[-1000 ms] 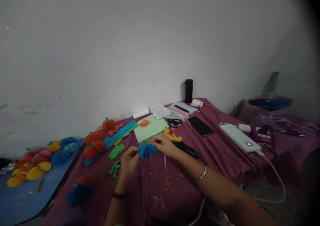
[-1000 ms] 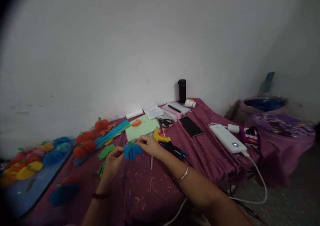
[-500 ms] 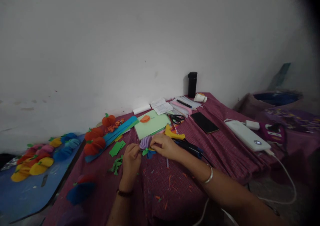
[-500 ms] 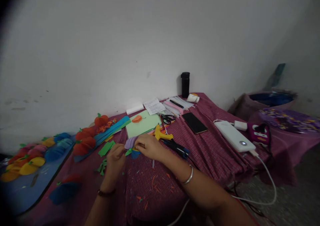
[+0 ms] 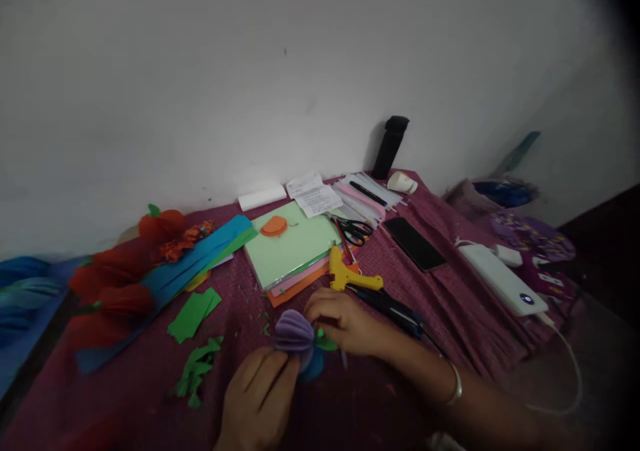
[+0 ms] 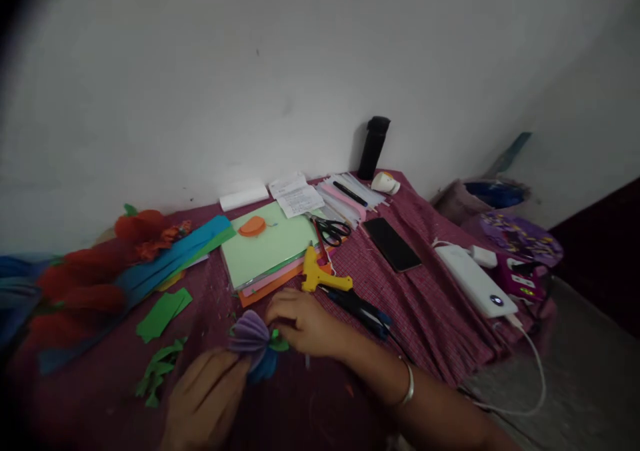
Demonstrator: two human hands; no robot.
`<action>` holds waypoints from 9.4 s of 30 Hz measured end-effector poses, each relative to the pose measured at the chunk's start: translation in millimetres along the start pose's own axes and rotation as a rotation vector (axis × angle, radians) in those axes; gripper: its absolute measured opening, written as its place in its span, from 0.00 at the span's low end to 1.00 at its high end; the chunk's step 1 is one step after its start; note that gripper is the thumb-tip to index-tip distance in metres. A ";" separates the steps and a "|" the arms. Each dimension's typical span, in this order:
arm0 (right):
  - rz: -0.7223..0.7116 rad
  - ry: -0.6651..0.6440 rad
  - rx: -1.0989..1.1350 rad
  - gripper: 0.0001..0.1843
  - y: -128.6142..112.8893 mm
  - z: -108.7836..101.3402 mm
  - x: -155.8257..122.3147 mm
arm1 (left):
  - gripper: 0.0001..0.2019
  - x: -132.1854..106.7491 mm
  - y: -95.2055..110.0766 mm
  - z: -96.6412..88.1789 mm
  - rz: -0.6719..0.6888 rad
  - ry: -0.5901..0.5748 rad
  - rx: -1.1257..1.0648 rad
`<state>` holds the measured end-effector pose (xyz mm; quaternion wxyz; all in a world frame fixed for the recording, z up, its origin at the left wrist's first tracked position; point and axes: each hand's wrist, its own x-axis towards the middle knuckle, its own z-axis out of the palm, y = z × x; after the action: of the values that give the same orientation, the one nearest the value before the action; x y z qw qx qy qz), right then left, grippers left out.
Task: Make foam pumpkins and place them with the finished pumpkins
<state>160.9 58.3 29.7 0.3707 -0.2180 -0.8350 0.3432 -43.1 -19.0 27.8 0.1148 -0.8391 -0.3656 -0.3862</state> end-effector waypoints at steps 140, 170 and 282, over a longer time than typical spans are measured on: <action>0.095 0.320 -0.061 0.12 39.3 15.8 1.9 | 0.05 4.9 -20.3 45.4 -0.691 0.127 -0.447; 0.174 0.326 -0.008 0.07 49.4 12.1 4.4 | 0.09 5.4 -20.3 47.5 -0.730 0.017 -0.438; 0.132 0.304 0.057 0.07 27.0 19.6 2.1 | 0.13 8.9 -26.6 39.2 -1.146 0.541 -1.205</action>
<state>147.5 69.6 1.2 0.4754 -0.3112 -0.7432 0.3534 -35.8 23.1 5.4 -0.4770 -0.3237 -0.4250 -0.6979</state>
